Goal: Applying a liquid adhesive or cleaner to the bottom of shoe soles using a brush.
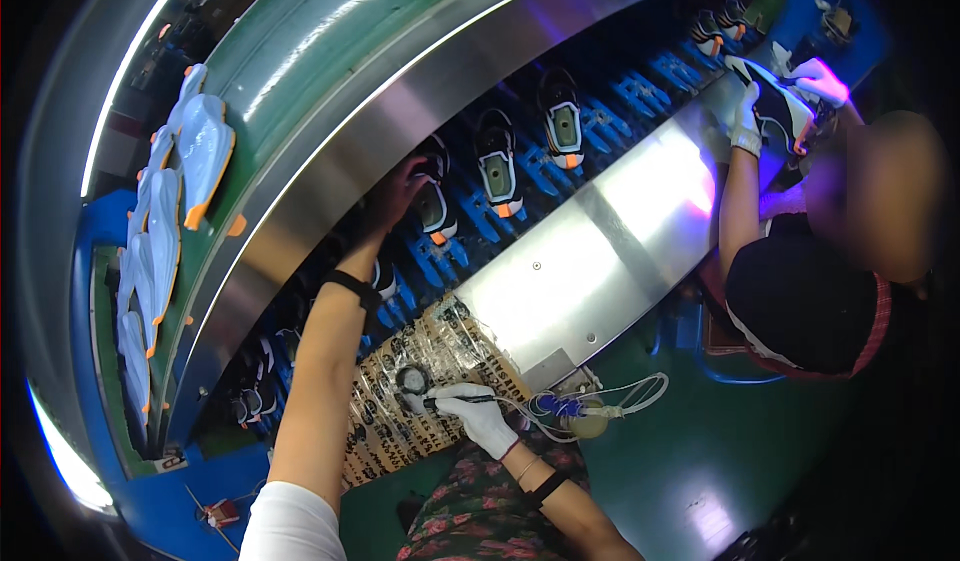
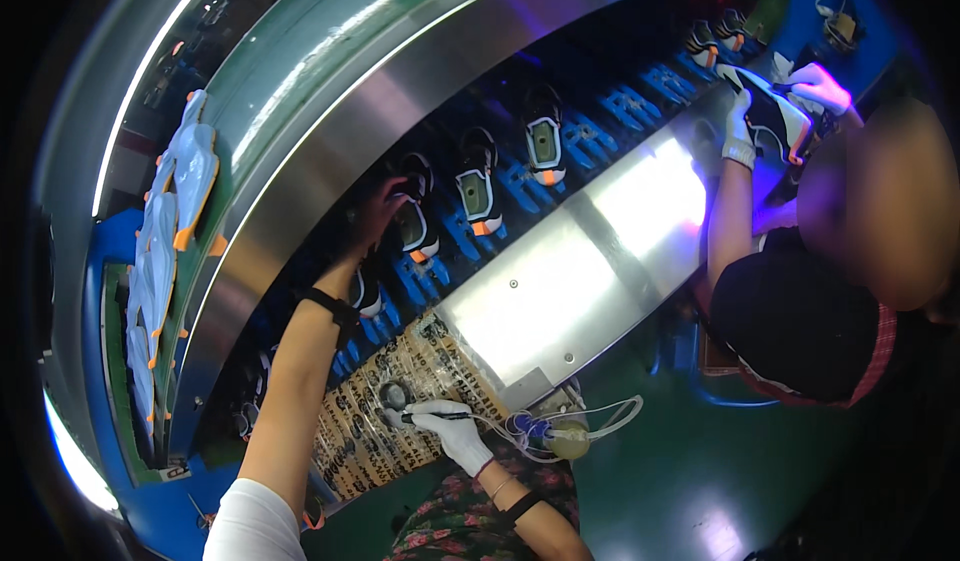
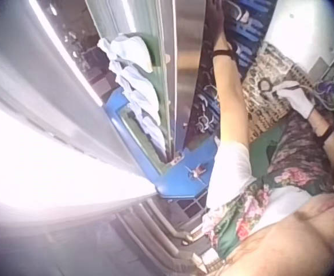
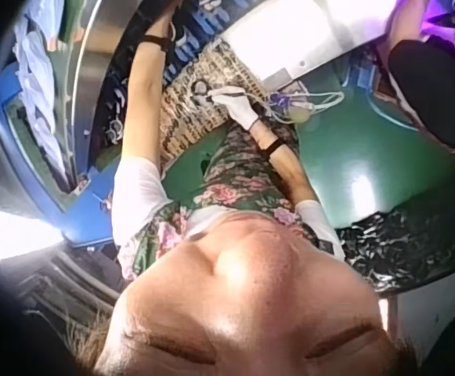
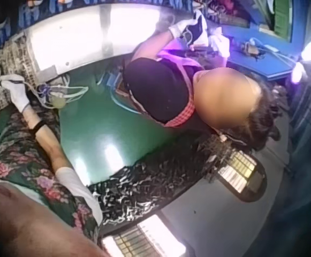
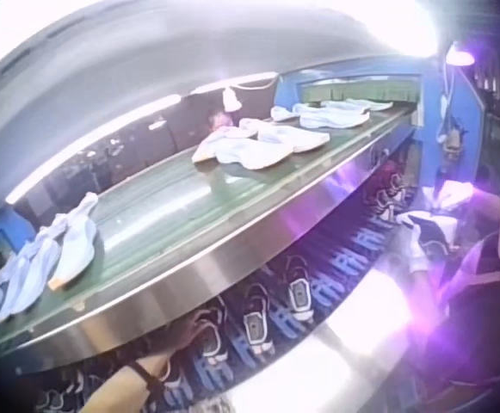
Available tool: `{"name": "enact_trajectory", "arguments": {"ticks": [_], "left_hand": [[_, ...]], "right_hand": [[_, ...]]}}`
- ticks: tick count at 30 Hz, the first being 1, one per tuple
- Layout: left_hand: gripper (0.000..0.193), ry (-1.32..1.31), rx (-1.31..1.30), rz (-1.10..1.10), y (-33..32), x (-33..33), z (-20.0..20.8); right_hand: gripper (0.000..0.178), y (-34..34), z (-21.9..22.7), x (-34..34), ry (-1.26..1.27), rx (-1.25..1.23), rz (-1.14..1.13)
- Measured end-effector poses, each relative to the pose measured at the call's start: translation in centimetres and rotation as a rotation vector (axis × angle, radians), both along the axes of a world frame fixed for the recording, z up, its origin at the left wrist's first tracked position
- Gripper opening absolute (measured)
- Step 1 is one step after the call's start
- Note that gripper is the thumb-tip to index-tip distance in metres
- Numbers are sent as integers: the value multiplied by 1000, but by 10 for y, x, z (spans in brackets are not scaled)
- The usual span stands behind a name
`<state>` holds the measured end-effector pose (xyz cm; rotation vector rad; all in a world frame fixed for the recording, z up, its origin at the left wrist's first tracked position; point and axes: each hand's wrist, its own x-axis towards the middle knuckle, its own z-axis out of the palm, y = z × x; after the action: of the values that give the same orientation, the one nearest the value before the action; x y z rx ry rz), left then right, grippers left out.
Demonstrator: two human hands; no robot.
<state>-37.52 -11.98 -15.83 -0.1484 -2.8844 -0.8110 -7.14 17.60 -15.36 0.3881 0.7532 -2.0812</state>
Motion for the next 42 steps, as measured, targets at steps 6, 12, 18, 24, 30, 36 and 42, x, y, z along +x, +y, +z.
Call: {"name": "enact_trajectory", "arguments": {"ticks": [6, 12, 18, 24, 30, 36, 42], "left_hand": [[27, -386, 471, 27, -14, 1, 21], [22, 247, 81, -69, -8, 2, 1], [32, 137, 88, 219, -25, 5, -7], [33, 99, 687, 551, -15, 45, 49], [30, -295, 966, 380, 59, 95, 113], [22, -625, 1234, 276, 124, 123, 145], [31, -789, 1328, 224, 160, 121, 160]], "right_hand": [[15, -1, -8, 1, 7, -63, 21], [16, -5, -5, 5, 6, -76, 34], [16, -7, -2, 5, 21, -82, 62], [16, -1, -1, 1, 107, -34, 55], [14, 3, 9, -6, 82, 29, 96], [13, -3, -13, 12, 69, 49, 133], [34, 31, -68, 37, 510, 137, 208]]}}
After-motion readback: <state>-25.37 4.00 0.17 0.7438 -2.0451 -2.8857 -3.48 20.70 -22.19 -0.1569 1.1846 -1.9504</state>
